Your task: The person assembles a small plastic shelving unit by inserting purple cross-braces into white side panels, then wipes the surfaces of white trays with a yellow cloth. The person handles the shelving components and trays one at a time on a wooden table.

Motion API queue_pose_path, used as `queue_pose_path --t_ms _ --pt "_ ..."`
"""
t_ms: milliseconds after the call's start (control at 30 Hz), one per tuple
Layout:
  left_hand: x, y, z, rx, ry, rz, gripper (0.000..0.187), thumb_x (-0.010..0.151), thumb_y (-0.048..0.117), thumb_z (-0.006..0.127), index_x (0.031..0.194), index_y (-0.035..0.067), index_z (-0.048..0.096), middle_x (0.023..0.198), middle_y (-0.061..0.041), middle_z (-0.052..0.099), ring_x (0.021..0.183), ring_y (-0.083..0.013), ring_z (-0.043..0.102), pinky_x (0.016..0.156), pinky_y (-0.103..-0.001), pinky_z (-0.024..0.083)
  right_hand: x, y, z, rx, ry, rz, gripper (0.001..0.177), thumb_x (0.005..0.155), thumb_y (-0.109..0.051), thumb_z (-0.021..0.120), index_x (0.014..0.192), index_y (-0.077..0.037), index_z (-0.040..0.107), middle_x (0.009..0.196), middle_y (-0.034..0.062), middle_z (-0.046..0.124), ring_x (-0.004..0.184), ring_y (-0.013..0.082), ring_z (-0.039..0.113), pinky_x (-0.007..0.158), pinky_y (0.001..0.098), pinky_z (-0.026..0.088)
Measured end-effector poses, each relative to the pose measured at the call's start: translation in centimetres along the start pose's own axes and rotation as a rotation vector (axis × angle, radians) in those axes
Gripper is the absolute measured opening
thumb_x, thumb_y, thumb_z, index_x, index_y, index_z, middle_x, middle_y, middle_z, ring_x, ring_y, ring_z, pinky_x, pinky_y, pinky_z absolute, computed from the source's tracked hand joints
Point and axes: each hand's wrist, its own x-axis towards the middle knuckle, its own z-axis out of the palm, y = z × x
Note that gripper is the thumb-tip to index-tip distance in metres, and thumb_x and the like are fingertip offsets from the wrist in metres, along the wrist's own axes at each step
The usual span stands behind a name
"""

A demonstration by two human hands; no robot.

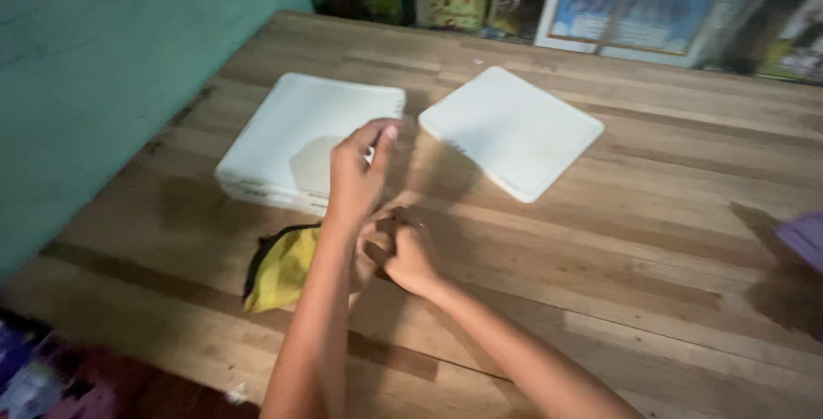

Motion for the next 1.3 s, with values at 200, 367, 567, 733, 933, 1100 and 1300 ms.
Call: queue_pose_path --t_ms 200,367,567,733,933,1100,1300 --pt "0.7 -3.7 -3.8 -0.488 0.126 -0.237 0.035 0.111 0.028 0.049 0.115 0.004 0.073 0.084 -0.002 0.074 0.08 -0.0084 0.061 0.077 -0.026 0.045 1.5 -3.7 4.7 -0.216 0.112 0.054 0.041 0.071 -0.035 0.086 0.101 -0.01 0.074 0.099 0.0191 0.066 0.108 0.0391 0.056 0.092 0.0517 0.043" --pt "0.5 -5.4 -3.8 -0.477 0.11 -0.265 0.03 0.109 0.026 0.052 0.115 0.005 0.073 0.086 -0.002 0.075 0.08 -0.008 0.062 0.077 -0.025 0.045 1.9 -1.5 6.1 -0.15 0.173 -0.038 0.034 0.073 -0.031 0.085 0.09 -0.007 0.069 0.104 0.0178 0.066 0.104 0.0379 0.058 0.086 0.0479 0.047" --pt "0.6 -4.8 -2.9 -0.442 -0.141 -0.312 0.03 0.1 0.027 0.066 0.121 0.005 0.071 0.092 -0.005 0.072 0.086 -0.012 0.066 0.083 -0.031 0.055 2.5 1.9 2.8 0.427 0.084 0.165 0.025 0.092 -0.014 0.069 0.111 -0.006 0.055 0.096 0.0102 0.06 0.086 0.0214 0.057 0.073 0.0332 0.05" --pt "-0.1 -3.1 -2.2 -0.225 -0.418 -0.37 0.047 0.087 0.035 0.077 0.125 0.009 0.069 0.107 -0.003 0.073 0.095 -0.0146 0.068 0.086 -0.032 0.056 4.0 1.6 -4.9 0.643 0.078 0.157 0.022 0.093 -0.007 0.067 0.112 -0.007 0.055 0.099 0.0034 0.065 0.089 0.0128 0.061 0.074 0.0275 0.051" --pt "-0.8 -2.8 0.6 -0.133 -0.643 -0.522 0.047 0.083 0.036 0.082 0.116 0.003 0.074 0.102 -0.01 0.077 0.092 -0.0193 0.071 0.084 -0.034 0.056 4.5 3.6 -11.9 0.658 0.077 0.108 0.019 0.096 -0.009 0.069 0.112 -0.006 0.059 0.1 0.0048 0.069 0.091 0.0109 0.062 0.079 0.0254 0.051" --pt "-1.3 -4.5 3.7 -0.495 -0.363 -0.713 0.046 0.086 0.027 0.08 0.122 0.0 0.068 0.104 -0.01 0.077 0.093 -0.0195 0.072 0.084 -0.032 0.058 4.4 11.5 -15.9 0.318 0.495 0.122 0.019 0.091 -0.012 0.071 0.108 -0.005 0.069 0.105 0.0073 0.07 0.09 0.0161 0.065 0.082 0.0293 0.053" --pt "-1.9 -6.6 4.9 -1.018 -0.146 -0.787 0.043 0.094 0.015 0.068 0.134 0.002 0.056 0.121 -0.008 0.071 0.109 -0.0204 0.07 0.095 -0.035 0.057 2.4 20.4 -18.4 -0.581 0.845 0.374 0.055 0.084 -0.047 0.079 0.117 -0.004 0.07 0.123 0.0239 0.059 0.11 0.0403 0.056 0.094 0.0539 0.043"
